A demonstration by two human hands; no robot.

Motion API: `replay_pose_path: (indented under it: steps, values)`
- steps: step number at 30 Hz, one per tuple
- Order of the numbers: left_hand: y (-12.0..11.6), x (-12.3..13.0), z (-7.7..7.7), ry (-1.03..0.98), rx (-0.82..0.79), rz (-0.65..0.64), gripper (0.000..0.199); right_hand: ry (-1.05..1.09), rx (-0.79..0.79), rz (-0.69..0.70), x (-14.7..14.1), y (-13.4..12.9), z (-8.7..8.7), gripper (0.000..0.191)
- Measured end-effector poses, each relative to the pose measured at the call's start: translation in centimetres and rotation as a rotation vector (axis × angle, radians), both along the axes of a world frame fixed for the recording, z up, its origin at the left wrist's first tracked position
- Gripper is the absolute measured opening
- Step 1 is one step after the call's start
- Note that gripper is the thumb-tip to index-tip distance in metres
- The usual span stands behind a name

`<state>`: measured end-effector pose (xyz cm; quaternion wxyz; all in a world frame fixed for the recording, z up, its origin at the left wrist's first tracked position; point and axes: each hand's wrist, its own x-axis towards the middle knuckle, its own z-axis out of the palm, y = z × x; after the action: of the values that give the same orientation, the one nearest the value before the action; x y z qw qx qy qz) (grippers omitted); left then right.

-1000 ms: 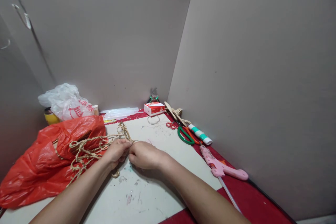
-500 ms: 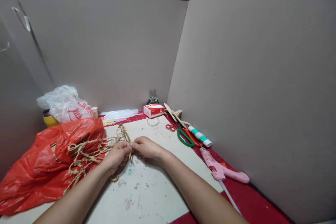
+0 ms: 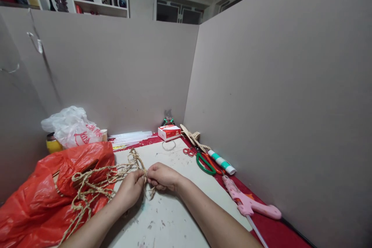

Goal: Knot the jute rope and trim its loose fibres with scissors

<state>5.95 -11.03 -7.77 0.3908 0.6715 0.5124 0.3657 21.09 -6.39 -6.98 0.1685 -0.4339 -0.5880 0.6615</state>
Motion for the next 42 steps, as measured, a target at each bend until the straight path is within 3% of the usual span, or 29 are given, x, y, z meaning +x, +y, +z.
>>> replay_pose_path:
  steps: [5, 14, 19, 21, 24, 26, 29, 33, 35, 38, 42]
  values:
    - [-0.9, 1.1, 0.2, -0.110, -0.281, 0.010, 0.024, 0.058, 0.019, -0.141, -1.3, -0.9, -0.3, 0.026]
    - [-1.5, 2.0, -1.1, -0.174, -0.159, 0.094, 0.018, 0.212, -0.073, -0.114, -1.6, -1.2, -0.3, 0.027]
    - [-1.4, 1.9, -0.1, -0.133, -0.219, 0.078, 0.024, 0.212, -0.112, -0.089, -0.7, -0.5, -0.2, 0.016]
    - [-0.9, 1.3, 0.5, -0.136, -0.155, 0.178, 0.025, 0.225, -0.151, -0.062, 0.0, -0.1, 0.1, 0.011]
    - [-0.1, 0.2, 0.8, -0.186, 0.081, 0.402, 0.026, 0.282, -0.204, 0.013, 0.8, 0.3, 0.4, 0.005]
    - [0.3, -0.3, 0.6, -0.214, 0.194, 0.440, 0.026, 0.310, -0.218, 0.046, 1.0, 0.4, 0.4, 0.006]
    - [0.4, -0.2, 0.1, -0.221, 0.182, 0.343, 0.027, 0.300, -0.189, 0.057, 0.8, 0.4, 0.1, 0.009]
    - [0.3, 0.6, -0.4, -0.201, -0.067, 0.093, 0.025, 0.239, -0.144, 0.049, 0.6, 0.4, -0.3, 0.012]
    - [0.3, 0.7, -0.4, -0.210, -0.096, 0.013, 0.023, 0.219, -0.140, 0.067, 0.8, 0.5, -0.3, 0.012]
    - [0.5, 0.4, -0.1, -0.162, -0.030, -0.017, 0.020, 0.206, -0.128, 0.109, 1.1, 0.6, -0.2, 0.014]
    - [0.6, -0.1, 0.0, 0.087, 0.061, 0.042, 0.020, 0.128, -0.080, 0.156, 1.5, 0.6, -0.1, 0.016]
